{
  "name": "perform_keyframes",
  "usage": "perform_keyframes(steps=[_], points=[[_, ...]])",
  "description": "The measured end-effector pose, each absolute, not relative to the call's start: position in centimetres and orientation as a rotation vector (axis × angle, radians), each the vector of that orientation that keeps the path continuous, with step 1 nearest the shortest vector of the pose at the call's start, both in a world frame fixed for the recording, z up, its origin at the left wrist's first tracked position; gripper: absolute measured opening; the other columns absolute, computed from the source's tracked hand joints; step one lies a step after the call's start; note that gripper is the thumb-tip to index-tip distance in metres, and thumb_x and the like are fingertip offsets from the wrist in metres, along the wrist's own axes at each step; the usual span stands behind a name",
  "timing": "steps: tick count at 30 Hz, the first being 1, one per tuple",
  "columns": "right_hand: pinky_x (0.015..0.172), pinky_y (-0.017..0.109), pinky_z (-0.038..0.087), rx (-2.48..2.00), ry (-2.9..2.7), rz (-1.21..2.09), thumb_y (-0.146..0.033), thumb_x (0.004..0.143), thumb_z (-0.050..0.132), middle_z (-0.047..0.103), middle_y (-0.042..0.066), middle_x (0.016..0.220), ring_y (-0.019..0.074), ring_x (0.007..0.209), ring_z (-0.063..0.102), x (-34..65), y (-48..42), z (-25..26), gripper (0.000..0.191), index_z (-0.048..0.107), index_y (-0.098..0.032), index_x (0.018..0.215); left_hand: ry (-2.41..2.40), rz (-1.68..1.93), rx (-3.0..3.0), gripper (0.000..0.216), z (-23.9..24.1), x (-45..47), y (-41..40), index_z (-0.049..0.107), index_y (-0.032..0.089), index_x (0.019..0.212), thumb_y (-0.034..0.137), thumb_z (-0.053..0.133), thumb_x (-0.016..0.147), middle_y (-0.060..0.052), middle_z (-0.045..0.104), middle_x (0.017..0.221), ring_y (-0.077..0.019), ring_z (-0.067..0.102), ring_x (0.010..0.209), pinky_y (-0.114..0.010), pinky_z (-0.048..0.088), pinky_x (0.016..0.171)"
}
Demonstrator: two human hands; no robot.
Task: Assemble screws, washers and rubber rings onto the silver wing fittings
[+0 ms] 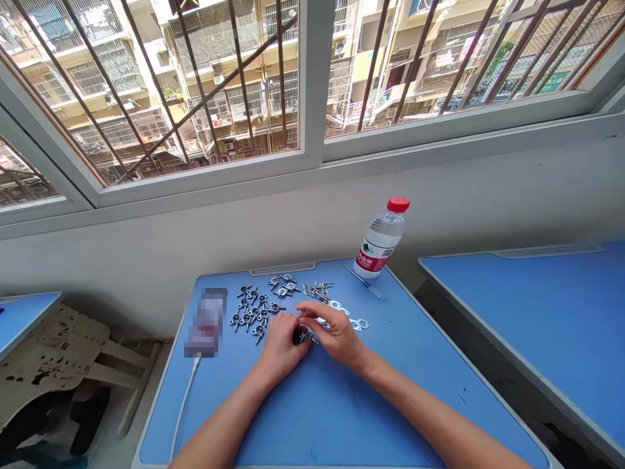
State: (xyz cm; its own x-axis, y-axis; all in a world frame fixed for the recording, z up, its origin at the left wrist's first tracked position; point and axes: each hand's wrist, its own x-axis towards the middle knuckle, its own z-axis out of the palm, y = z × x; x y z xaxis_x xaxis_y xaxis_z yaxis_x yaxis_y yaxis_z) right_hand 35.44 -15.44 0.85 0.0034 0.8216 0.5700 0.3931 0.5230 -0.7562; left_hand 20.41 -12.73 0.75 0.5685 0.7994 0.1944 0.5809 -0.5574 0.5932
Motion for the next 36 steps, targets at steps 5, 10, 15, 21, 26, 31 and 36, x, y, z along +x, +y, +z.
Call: perform_keyframes(steps=[5,10,15,21,26,31,36], points=[[0.071,0.031,0.053,-1.084,-1.602,0.411,-0.02,0.089,0.054,0.069,0.002,0.077,0.0183,0.071,0.063,35.2,-15.5,1.8,0.017,0.067,-0.023,0.098,1.085,0.64,2.321,0.013,0.5,20.3,-12.6,0.054,0.02,0.077,0.009,0.06,0.074,-0.002,0.064,0.085,-0.021,0.054,0.084,-0.033,0.039,0.076],[0.067,0.03,0.051,-1.105,-1.596,0.39,-0.02,0.089,0.054,0.067,0.002,0.075,0.0183,0.069,0.06,35.2,-15.6,2.0,0.015,0.066,-0.023,0.096,1.087,0.635,2.312,0.01,0.6,20.3,-12.7,0.056,0.021,0.077,0.011,0.06,0.075,-0.003,0.065,0.086,-0.0222,0.055,0.087,-0.034,0.04,0.077],[0.066,0.03,0.049,-1.09,-1.613,0.361,-0.019,0.089,0.054,0.066,0.002,0.076,0.0179,0.067,0.058,35.2,-15.6,1.8,0.014,0.065,-0.022,0.095,1.079,0.642,2.298,0.011,0.6,20.3,-12.7,0.059,0.021,0.08,0.011,0.062,0.076,-0.003,0.066,0.089,-0.0229,0.056,0.089,-0.035,0.041,0.079],[0.063,0.028,0.05,-1.101,-1.601,0.355,-0.019,0.089,0.054,0.064,0.002,0.076,0.0168,0.064,0.057,35.1,-15.7,2.0,0.011,0.063,-0.022,0.095,1.069,0.652,2.295,0.014,0.4,20.3,-12.7,0.06,0.021,0.081,0.008,0.062,0.076,-0.002,0.066,0.09,-0.0225,0.057,0.089,-0.034,0.041,0.08],[0.064,0.03,0.05,-1.076,-1.636,0.321,-0.02,0.091,0.055,0.066,0.002,0.079,0.017,0.065,0.058,35.2,-15.9,1.7,0.01,0.062,-0.023,0.098,1.083,0.639,2.325,0.013,0.2,20.3,-12.6,0.06,0.021,0.082,0.01,0.064,0.076,-0.002,0.066,0.089,-0.0221,0.056,0.087,-0.034,0.04,0.077],[0.066,0.032,0.05,-0.994,-1.731,0.242,-0.02,0.096,0.049,0.066,0.003,0.078,0.0188,0.069,0.059,35.2,-16.0,1.7,0.022,0.064,-0.025,0.111,1.048,0.694,2.321,0.014,0.1,20.5,-12.5,0.06,0.021,0.085,0.01,0.063,0.077,-0.001,0.068,0.092,-0.0221,0.057,0.088,-0.033,0.039,0.077],[0.064,0.034,0.05,-0.936,-1.83,0.189,-0.019,0.098,0.044,0.069,0.004,0.08,0.0196,0.067,0.057,35.2,-16.2,2.6,0.029,0.064,-0.025,0.119,1.037,0.708,2.294,0.013,0.1,20.5,-12.6,0.061,0.021,0.082,0.01,0.064,0.076,-0.001,0.07,0.093,-0.0231,0.058,0.089,-0.033,0.039,0.076]])
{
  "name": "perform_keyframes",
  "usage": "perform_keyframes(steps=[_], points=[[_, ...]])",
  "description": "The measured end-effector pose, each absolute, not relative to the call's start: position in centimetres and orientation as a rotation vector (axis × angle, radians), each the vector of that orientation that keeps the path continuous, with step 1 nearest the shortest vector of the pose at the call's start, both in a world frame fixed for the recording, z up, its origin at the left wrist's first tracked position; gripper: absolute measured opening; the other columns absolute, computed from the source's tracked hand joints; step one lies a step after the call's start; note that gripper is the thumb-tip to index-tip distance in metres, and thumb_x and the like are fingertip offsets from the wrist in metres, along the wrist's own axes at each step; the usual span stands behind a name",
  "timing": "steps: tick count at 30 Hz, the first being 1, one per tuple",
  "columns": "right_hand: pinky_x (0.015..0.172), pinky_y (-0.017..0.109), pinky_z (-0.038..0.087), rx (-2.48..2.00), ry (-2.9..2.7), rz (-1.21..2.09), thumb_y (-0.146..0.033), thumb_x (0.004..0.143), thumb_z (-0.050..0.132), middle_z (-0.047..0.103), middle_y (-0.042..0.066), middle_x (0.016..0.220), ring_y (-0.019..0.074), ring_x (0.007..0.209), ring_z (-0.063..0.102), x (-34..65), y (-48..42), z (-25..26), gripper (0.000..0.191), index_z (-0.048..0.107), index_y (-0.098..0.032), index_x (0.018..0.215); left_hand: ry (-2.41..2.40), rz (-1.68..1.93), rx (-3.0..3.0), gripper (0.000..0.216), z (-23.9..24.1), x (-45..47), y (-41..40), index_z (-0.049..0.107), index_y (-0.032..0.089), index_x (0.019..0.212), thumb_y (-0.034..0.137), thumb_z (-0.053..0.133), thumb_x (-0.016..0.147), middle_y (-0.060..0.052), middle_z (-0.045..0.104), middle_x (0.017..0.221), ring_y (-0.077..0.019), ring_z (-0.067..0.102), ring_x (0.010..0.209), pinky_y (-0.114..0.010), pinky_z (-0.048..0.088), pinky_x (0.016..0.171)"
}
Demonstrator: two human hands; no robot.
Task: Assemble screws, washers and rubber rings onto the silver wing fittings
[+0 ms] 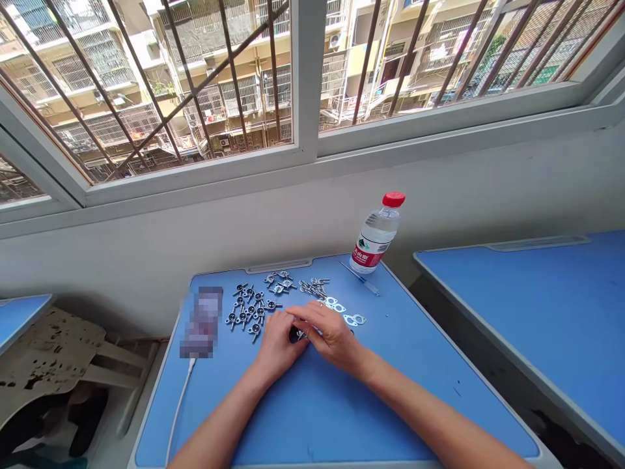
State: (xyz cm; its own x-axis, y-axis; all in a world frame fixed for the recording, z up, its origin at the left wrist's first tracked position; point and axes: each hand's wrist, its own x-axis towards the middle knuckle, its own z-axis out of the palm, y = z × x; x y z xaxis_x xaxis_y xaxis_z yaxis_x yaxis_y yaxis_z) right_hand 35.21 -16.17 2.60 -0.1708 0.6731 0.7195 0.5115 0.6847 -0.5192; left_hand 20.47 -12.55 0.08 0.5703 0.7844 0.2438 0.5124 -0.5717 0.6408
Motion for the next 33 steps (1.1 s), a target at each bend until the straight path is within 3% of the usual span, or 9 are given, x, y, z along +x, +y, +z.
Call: perform_keyframes(steps=[4,12,23,27,33], points=[[0.066,0.033,0.051,-0.928,-1.797,0.235,-0.018,0.097,0.045,0.071,0.005,0.084,0.0199,0.071,0.06,35.4,-16.2,2.9,0.027,0.066,-0.025,0.114,1.042,0.702,2.294,0.018,0.1,20.4,-12.6,0.062,0.021,0.09,0.01,0.064,0.076,-0.002,0.07,0.099,-0.0235,0.058,0.092,-0.034,0.039,0.078],[0.061,0.03,0.047,-1.013,-1.699,0.252,-0.02,0.094,0.051,0.063,0.002,0.07,0.0176,0.063,0.055,35.4,-16.1,3.0,0.016,0.066,-0.022,0.091,1.064,0.653,2.316,0.013,0.0,20.4,-12.7,0.061,0.02,0.085,0.011,0.065,0.077,-0.002,0.068,0.091,-0.022,0.056,0.086,-0.034,0.039,0.077],[0.06,0.028,0.045,-1.061,-1.648,0.242,-0.018,0.092,0.055,0.061,0.001,0.071,0.0159,0.062,0.053,35.1,-16.2,2.6,0.009,0.059,-0.021,0.084,1.06,0.665,2.3,0.011,0.1,20.3,-12.7,0.06,0.021,0.082,0.011,0.064,0.078,-0.002,0.067,0.092,-0.0224,0.056,0.089,-0.035,0.04,0.081],[0.061,0.028,0.049,-1.038,-1.671,0.204,-0.018,0.094,0.053,0.062,0.002,0.076,0.016,0.064,0.056,35.1,-16.1,2.1,0.008,0.061,-0.021,0.095,1.066,0.653,2.325,0.011,0.0,20.3,-12.7,0.061,0.021,0.085,0.012,0.064,0.079,-0.002,0.067,0.093,-0.0225,0.056,0.089,-0.035,0.039,0.079],[0.073,0.034,0.053,-0.951,-1.847,0.162,-0.014,0.097,0.045,0.07,0.006,0.092,0.02,0.082,0.062,36.1,-15.9,2.6,0.032,0.059,-0.024,0.124,1.071,0.635,2.334,0.013,0.0,20.4,-12.6,0.063,0.02,0.085,0.011,0.066,0.077,-0.004,0.068,0.1,-0.0237,0.057,0.094,-0.037,0.039,0.081]])
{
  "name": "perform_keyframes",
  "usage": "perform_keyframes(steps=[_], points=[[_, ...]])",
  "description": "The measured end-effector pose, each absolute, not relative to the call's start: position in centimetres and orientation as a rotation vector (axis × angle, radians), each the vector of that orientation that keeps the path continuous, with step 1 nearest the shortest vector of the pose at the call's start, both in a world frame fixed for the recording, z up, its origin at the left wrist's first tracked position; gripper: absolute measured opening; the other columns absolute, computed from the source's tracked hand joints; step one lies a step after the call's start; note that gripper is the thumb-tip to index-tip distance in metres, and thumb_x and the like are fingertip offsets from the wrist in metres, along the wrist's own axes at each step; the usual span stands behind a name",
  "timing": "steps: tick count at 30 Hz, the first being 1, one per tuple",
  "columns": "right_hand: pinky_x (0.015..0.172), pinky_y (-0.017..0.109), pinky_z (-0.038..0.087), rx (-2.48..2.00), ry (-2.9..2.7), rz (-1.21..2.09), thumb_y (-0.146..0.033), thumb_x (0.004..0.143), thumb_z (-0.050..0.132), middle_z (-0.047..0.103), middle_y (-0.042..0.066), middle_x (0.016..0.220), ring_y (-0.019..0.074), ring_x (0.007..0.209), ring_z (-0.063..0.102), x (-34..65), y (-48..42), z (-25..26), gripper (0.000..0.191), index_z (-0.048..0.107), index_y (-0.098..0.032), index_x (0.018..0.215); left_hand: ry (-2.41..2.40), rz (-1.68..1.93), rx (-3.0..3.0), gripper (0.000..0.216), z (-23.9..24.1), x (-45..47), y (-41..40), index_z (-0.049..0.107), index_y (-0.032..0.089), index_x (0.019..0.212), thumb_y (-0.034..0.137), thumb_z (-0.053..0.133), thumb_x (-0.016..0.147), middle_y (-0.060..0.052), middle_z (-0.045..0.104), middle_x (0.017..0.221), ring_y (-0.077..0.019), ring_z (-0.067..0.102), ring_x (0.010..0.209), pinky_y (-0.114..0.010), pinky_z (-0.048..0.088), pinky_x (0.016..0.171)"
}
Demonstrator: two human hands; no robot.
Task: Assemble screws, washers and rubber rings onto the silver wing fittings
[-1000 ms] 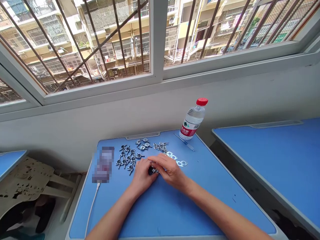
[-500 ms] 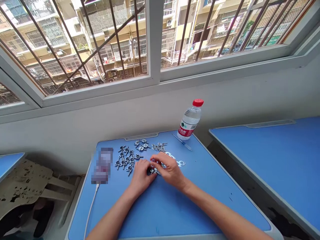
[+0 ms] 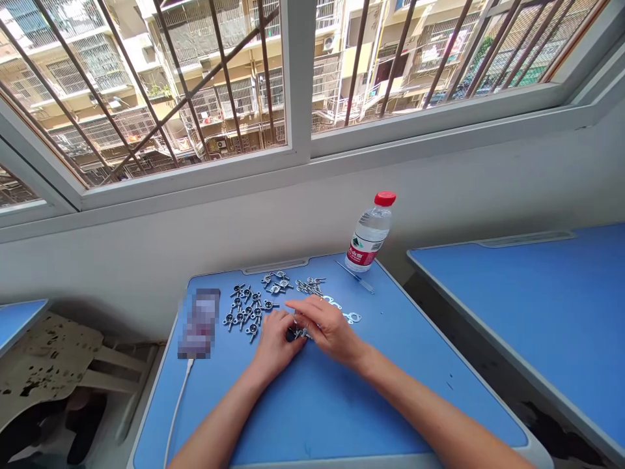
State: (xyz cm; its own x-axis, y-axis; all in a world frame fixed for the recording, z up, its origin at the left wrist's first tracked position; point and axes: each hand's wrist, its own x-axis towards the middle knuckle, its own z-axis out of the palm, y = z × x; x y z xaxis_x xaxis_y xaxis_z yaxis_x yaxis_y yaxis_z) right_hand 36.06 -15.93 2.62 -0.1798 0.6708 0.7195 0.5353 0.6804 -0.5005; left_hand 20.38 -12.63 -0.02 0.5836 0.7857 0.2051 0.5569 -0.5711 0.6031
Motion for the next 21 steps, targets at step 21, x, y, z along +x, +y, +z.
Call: perform_keyframes(steps=[21], points=[[0.061,0.03,0.046,-1.015,-1.741,0.21,-0.019,0.097,0.049,0.064,0.002,0.067,0.0168,0.061,0.053,35.59,-16.19,3.46,0.02,0.067,-0.021,0.09,1.067,0.63,2.337,0.013,-0.39,20.31,-12.47,0.065,0.023,0.089,0.014,0.065,0.079,-0.003,0.069,0.1,-0.0233,0.057,0.092,-0.038,0.04,0.081]])
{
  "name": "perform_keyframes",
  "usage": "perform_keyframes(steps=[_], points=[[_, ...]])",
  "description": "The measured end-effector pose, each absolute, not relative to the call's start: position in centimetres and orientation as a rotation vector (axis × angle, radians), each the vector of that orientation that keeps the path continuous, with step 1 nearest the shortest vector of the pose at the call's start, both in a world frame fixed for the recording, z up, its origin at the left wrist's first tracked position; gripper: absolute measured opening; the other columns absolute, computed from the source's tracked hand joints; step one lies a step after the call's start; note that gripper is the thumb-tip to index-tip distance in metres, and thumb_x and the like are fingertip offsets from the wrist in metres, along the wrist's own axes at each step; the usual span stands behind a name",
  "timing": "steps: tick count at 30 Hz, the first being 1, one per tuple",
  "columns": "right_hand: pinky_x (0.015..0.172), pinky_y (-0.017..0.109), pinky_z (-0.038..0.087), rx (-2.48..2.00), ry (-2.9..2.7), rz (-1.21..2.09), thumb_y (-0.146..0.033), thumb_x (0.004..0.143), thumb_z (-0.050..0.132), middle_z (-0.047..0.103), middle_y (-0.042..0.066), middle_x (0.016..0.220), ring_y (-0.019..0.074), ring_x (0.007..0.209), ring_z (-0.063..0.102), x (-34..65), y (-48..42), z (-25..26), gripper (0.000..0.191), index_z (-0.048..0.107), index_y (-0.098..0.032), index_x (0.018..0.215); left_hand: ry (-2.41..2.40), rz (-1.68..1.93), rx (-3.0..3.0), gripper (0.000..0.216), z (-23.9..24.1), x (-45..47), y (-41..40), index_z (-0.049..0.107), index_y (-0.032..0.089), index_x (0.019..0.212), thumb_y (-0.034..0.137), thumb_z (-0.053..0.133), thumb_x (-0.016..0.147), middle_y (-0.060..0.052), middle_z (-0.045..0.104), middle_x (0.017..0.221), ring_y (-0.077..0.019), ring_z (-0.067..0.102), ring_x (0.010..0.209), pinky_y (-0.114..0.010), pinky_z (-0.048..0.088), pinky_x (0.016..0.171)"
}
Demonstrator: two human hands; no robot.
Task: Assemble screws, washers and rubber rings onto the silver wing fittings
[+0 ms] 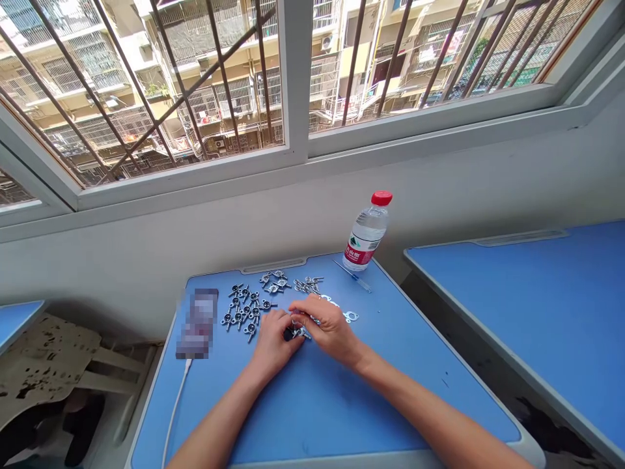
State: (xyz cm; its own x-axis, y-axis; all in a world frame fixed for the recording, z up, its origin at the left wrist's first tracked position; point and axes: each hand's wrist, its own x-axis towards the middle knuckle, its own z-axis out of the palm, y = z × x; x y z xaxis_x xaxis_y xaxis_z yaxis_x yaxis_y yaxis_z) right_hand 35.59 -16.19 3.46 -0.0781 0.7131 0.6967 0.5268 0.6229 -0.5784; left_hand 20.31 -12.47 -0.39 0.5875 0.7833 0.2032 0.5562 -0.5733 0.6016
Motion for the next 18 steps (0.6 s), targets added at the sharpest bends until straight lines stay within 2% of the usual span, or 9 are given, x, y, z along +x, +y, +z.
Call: perform_keyframes(steps=[11,18], points=[[0.064,0.031,0.049,-1.113,-1.661,0.184,-0.02,0.094,0.054,0.065,0.003,0.071,0.0186,0.066,0.057,37.0,-16.3,3.8,0.012,0.066,-0.022,0.094,1.074,0.577,2.295,0.009,0.2,20.1,-12.4,0.066,0.023,0.083,0.016,0.066,0.078,-0.001,0.067,0.09,-0.0229,0.057,0.093,-0.037,0.039,0.083],[0.064,0.032,0.048,-1.06,-1.765,0.195,-0.018,0.095,0.05,0.069,0.004,0.075,0.0189,0.066,0.057,37.1,-16.3,3.7,0.016,0.065,-0.021,0.091,1.071,0.577,2.273,0.012,0.9,20.1,-12.6,0.065,0.023,0.082,0.012,0.067,0.076,-0.001,0.065,0.09,-0.0224,0.057,0.094,-0.036,0.039,0.083]])
